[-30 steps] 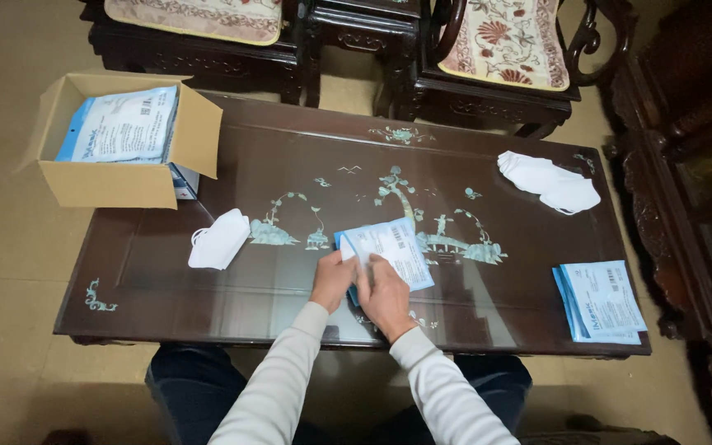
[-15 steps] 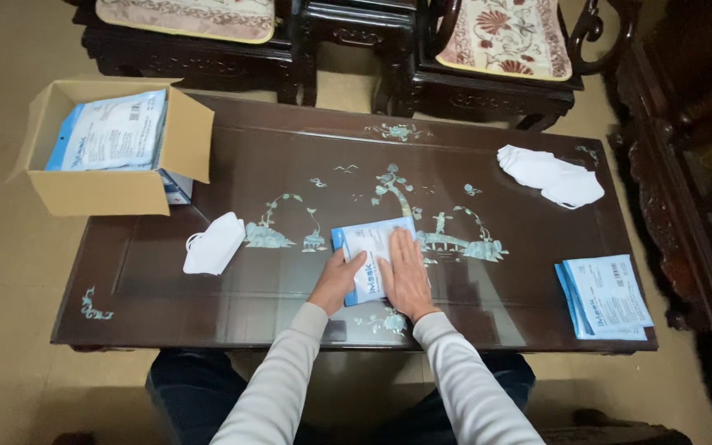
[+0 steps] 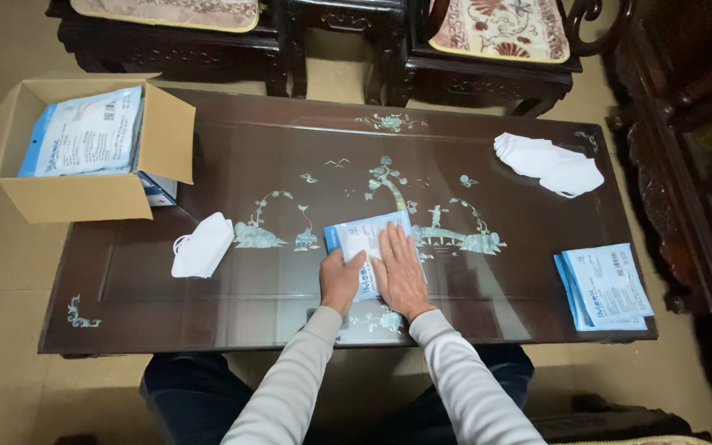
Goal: Packing face masks and paper inserts into blue envelopes
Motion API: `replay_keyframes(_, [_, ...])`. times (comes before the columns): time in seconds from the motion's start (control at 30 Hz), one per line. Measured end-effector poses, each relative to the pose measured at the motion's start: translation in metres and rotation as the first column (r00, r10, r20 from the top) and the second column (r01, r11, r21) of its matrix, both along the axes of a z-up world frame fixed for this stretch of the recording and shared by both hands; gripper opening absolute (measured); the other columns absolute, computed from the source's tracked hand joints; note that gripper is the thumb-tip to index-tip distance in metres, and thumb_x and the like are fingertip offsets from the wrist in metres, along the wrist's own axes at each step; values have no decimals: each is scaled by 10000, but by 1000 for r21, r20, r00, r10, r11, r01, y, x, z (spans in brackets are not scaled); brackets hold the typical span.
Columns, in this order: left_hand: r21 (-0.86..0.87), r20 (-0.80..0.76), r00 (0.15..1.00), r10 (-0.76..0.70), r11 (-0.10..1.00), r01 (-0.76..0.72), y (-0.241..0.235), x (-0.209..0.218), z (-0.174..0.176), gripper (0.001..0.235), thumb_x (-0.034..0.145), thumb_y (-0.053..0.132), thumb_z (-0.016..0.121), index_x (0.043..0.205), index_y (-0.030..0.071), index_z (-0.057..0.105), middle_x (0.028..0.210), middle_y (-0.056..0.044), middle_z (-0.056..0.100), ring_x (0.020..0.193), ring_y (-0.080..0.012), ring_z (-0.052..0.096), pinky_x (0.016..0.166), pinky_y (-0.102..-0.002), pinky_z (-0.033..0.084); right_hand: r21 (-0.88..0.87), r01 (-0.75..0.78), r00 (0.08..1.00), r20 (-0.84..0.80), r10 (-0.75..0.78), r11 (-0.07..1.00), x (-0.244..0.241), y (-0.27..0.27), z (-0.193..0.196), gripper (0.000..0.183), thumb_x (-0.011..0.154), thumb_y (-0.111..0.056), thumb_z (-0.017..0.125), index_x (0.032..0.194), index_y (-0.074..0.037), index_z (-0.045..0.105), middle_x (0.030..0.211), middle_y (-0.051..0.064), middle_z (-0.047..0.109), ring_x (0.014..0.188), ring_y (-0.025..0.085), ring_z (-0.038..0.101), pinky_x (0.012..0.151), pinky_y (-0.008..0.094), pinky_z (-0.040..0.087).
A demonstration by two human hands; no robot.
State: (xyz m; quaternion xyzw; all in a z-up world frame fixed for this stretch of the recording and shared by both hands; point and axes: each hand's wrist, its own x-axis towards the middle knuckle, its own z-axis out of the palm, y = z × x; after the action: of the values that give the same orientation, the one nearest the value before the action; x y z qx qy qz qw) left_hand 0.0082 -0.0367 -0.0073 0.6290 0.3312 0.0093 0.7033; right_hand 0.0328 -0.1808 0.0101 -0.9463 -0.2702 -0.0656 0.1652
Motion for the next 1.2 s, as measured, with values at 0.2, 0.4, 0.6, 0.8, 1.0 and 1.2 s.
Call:
replay_keyframes(0.2, [-35, -7, 996, -89, 995, 88, -4, -2, 27, 397, 910, 263, 759, 1149, -48, 695, 1057, -212, 720, 1027, -236, 653, 849, -460, 526, -23, -4, 1000, 20, 5, 1000, 2, -1, -4, 618, 1091, -408, 378, 1602, -65, 327, 1681, 181, 269, 1558, 354, 222, 1280, 493, 111])
replay_keyframes(0.4, [-110, -46, 977, -210, 973, 204, 4, -4, 61, 540, 991, 318, 681, 1400, -22, 590, 1348, -226, 641, 1306, -383, 566, 1025, -542, 480, -39, -23, 999, 42, 25, 999, 1, -1, -4, 605, 1085, -424, 394, 1602, -113, 349, 1676, 162, 286, 1557, 336, 226, 1280, 496, 115])
replay_keyframes(0.6, [29, -122, 968, -217, 974, 222, 7, 4, 36, 527, 898, 402, 751, 1213, -17, 707, 1093, -176, 724, 1113, -353, 676, 867, -485, 525, -138, 0, 999, -37, -5, 990, 2, 1, 0, 615, 1093, -468, 349, 1608, -133, 335, 1673, 166, 279, 1553, 346, 225, 1272, 514, 124])
replay_keyframes(0.8, [175, -179, 972, -155, 967, 186, 35, -1, 11, 478, 852, 514, 775, 1151, 144, 721, 1103, -70, 785, 1154, -298, 692, 928, -425, 543, -157, 12, 1000, 1, -12, 987, 3, 3, -1, 667, 1062, -519, 428, 1583, -105, 372, 1645, 198, 320, 1533, 374, 263, 1261, 535, 152])
replay_keyframes(1.0, [159, 101, 994, -49, 987, 32, 76, -27, 4, 261, 982, 236, 595, 1180, 91, 684, 751, -45, 658, 620, -172, 673, 531, -335, 606, -63, -6, 996, 87, 11, 998, 4, -1, -7, 648, 1036, -471, 481, 1510, -32, 428, 1641, 246, 290, 1534, 431, 223, 1201, 626, 197])
replay_keyframes(1.2, [156, 81, 995, -62, 986, 49, 75, -25, -1, 174, 978, 202, 613, 1103, 131, 711, 776, -40, 713, 603, -139, 623, 560, -313, 586, 98, 81, 982, 160, -96, 992, 30, -84, -48, 556, 1036, -298, 507, 1530, -68, 398, 1597, 280, 371, 1497, 455, 324, 1222, 618, 189])
